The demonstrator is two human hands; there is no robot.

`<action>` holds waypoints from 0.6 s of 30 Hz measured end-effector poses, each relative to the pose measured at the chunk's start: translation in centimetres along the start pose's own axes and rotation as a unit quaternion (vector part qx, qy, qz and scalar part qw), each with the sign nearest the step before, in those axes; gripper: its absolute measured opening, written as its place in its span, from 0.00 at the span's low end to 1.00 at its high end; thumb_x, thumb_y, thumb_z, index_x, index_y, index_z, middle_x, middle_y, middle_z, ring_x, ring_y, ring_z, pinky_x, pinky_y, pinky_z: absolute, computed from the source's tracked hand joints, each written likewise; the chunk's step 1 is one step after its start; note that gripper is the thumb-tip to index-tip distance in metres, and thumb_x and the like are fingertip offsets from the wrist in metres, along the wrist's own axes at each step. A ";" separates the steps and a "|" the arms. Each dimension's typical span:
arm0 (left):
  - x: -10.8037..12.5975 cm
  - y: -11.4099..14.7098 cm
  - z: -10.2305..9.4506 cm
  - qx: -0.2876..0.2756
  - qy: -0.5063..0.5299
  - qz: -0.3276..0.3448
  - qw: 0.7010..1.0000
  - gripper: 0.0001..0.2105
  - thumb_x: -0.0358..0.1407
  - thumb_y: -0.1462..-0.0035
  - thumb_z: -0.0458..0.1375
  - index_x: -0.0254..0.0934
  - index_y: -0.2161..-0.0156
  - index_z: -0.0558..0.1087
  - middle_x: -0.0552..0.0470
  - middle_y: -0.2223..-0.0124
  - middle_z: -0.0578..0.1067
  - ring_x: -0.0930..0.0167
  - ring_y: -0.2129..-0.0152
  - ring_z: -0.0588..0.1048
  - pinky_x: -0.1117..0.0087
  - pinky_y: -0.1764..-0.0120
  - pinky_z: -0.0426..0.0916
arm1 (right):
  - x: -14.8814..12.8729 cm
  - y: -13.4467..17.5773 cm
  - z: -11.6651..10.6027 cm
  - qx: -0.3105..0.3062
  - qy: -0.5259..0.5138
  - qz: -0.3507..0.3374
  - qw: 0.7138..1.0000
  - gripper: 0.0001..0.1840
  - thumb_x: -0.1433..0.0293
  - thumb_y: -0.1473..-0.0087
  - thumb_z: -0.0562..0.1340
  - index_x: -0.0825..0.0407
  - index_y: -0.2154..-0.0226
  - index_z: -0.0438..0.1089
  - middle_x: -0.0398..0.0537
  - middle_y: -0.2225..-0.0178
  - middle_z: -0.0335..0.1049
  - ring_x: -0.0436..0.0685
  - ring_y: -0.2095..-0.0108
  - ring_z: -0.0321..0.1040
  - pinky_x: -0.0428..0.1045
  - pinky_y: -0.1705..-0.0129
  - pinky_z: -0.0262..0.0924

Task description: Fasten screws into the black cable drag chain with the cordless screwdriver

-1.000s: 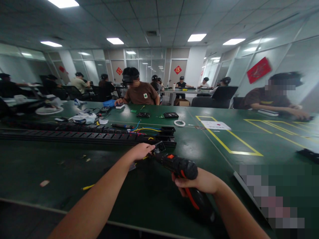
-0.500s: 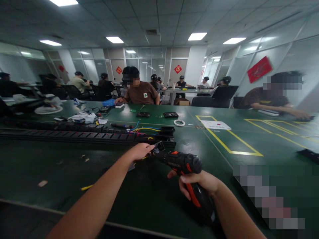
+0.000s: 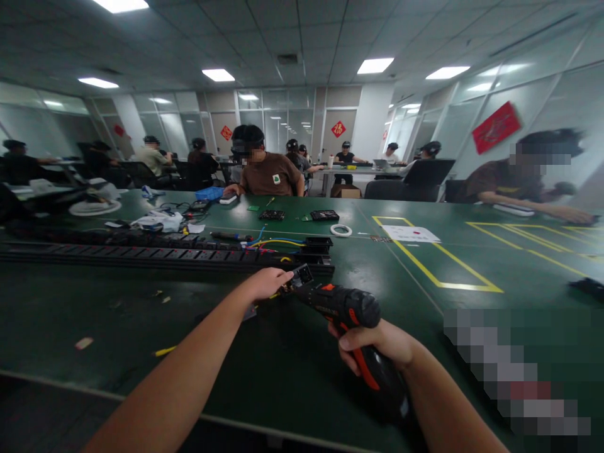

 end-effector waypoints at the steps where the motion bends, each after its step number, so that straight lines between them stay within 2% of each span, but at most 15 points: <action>1: 0.0 0.0 0.0 0.000 0.001 0.001 1.000 0.28 0.56 0.33 0.44 0.38 0.58 0.79 0.44 0.56 0.81 0.61 0.60 0.78 0.68 0.60 0.67 | 0.0 0.0 0.0 0.000 0.001 0.000 1.000 0.16 0.64 0.58 0.67 0.54 0.67 0.67 0.43 0.83 0.71 0.49 0.84 0.64 0.44 0.79 0.57; 18: 0.1 0.1 0.0 -0.004 0.004 -0.001 1.000 0.28 0.56 0.33 0.44 0.38 0.56 0.79 0.44 0.54 0.81 0.61 0.58 0.78 0.69 0.59 0.67 | -0.3 0.0 0.1 -0.012 0.019 -0.002 1.000 0.15 0.65 0.57 0.67 0.53 0.67 0.66 0.41 0.82 0.72 0.50 0.84 0.65 0.44 0.80 0.54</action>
Point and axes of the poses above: each hand's wrist, its own y-axis away from the middle knuckle, its own z-axis out of the palm, x = y × z, the point moved 4 cm from there along -y, towards the middle knuckle
